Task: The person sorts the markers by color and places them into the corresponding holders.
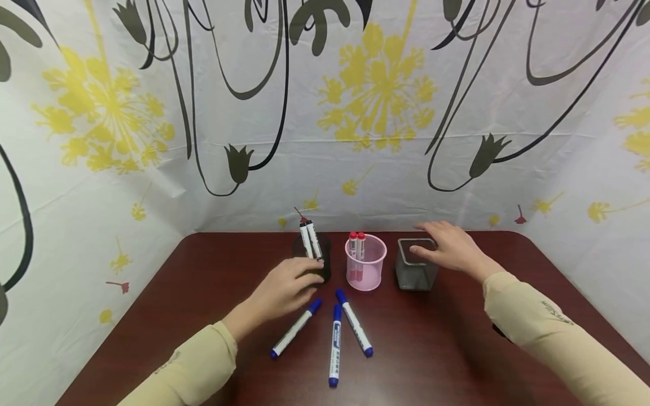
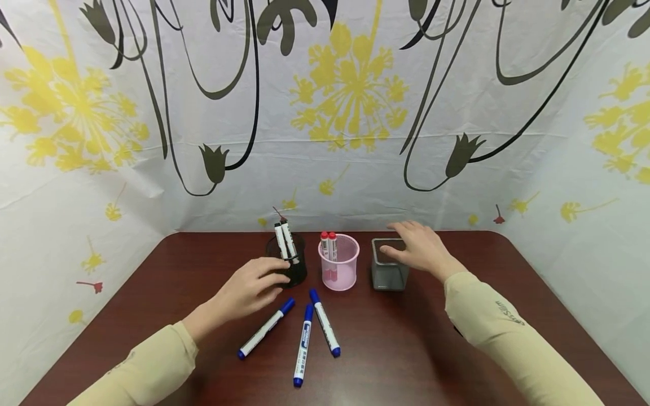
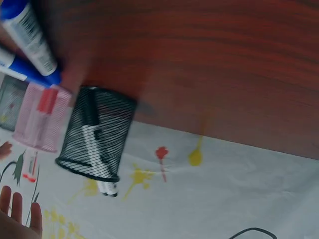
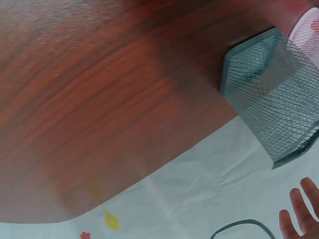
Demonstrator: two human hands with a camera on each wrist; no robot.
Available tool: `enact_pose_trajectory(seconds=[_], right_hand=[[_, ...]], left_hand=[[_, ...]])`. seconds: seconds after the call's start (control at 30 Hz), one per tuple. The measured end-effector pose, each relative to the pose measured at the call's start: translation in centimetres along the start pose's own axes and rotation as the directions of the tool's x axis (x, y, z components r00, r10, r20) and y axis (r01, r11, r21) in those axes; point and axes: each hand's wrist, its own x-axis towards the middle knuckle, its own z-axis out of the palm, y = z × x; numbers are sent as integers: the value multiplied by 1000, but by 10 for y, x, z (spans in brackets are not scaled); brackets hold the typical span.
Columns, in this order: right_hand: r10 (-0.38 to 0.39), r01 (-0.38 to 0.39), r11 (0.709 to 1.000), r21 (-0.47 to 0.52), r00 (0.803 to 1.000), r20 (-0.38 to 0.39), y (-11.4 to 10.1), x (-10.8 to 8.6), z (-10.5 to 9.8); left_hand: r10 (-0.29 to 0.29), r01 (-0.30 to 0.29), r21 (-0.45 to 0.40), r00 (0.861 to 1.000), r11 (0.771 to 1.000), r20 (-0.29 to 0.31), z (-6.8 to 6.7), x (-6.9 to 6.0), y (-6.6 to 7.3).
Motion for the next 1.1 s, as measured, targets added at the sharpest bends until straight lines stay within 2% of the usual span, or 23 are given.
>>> enact_pose_trajectory(seconds=[0.1,0.17,0.23,0.33,0.53,0.67,0.8,0.9,1.1], right_hand=[[15,-15,1000,-6,1000,0,6,-7,1],[27,-27,1000,-4,1000,10,8,-10,1],[41,-41,999,0,999,24,10,-13,2],[68,-68,998,8,997,42,12,-18,3],[102,-103,994,21,993,62,16,-25,8],[95,-96,995,14,993,65,18,-28,11],[84,-85,996,11,995,59,20,-30,12],[85,-86,996,13,995,58,21,-30,13],[77,-77,997,4,996,52,21,-30,13]], left_hand=[[118,-129,145,990,981,82,0,-14,-3],[155,-180,197,978,964,138,1,-23,-3],[166,-206,222,968,953,187,2,-32,-4],[166,-224,221,953,949,252,5,-49,-4],[124,-191,140,915,972,384,13,-74,-1],[129,-185,85,886,979,446,15,-79,4],[146,-202,62,856,977,496,14,-79,11],[158,-212,53,852,976,499,13,-78,16],[200,-255,56,860,965,470,14,-75,21]])
